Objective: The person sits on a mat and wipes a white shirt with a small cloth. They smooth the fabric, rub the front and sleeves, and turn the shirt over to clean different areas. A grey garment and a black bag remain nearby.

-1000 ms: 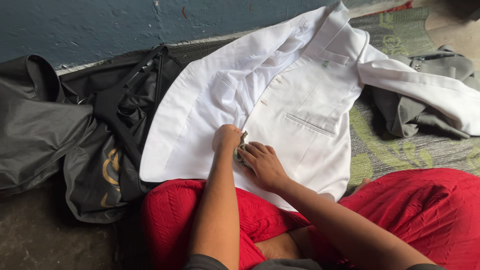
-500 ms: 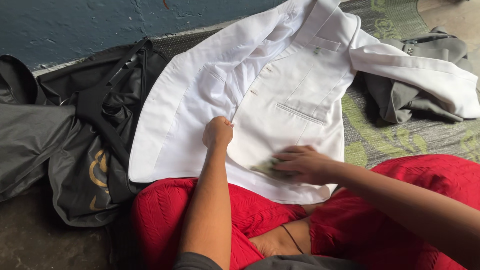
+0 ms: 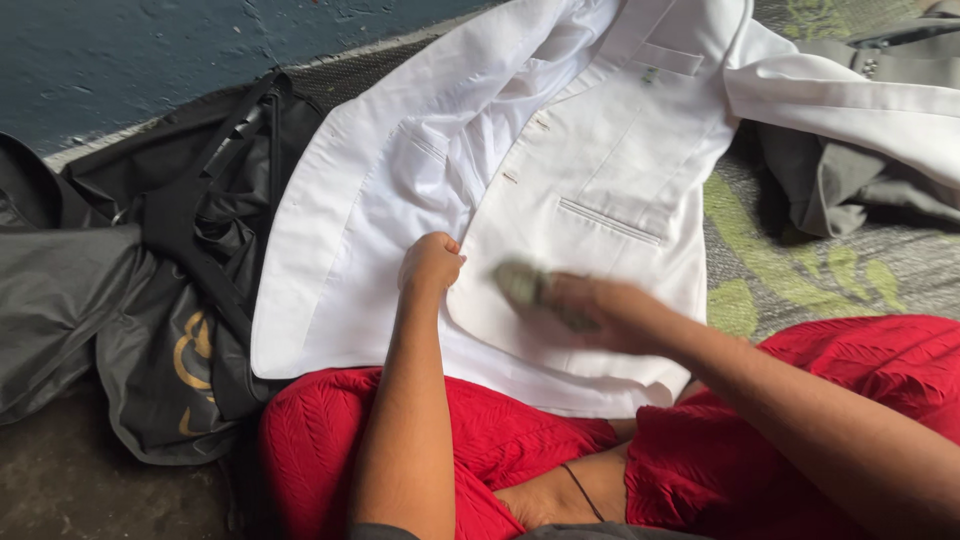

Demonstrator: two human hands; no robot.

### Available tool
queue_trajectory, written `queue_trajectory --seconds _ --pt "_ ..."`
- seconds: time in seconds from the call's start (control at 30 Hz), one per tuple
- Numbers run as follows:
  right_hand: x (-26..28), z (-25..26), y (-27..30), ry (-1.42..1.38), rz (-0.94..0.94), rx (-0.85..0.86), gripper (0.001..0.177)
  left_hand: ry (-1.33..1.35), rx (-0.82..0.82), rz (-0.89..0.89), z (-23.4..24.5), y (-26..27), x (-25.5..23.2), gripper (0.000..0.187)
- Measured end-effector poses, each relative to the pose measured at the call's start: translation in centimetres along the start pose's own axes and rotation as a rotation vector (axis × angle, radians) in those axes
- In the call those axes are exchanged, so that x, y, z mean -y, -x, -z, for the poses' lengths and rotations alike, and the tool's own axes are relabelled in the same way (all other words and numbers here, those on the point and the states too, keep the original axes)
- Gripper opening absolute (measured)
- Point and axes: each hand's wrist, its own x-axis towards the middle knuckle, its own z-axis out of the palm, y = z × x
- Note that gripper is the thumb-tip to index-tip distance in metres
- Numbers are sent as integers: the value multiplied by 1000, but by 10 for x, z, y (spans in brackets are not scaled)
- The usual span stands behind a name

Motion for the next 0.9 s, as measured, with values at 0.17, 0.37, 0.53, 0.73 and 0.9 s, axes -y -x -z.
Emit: queue_trajectory --seconds 0.17,0.37,0.53,0.73,0.9 --pt "0 -18 7 41 41 314 32 22 7 9 7 13 -2 27" --pt "-73 27 0 246 -492 257 42 -68 11 -19 11 22 -8 26" --pt "-85 44 8 314 -995 -70 51 -178 -65 -68 6 26 -11 17" --pt "-14 -7 0 121 -671 233 95 -213 -153 -73 10 30 -14 17" --pt "-45 37 -15 -283 -594 172 41 -317 -683 -425 -13 55 -34 33"
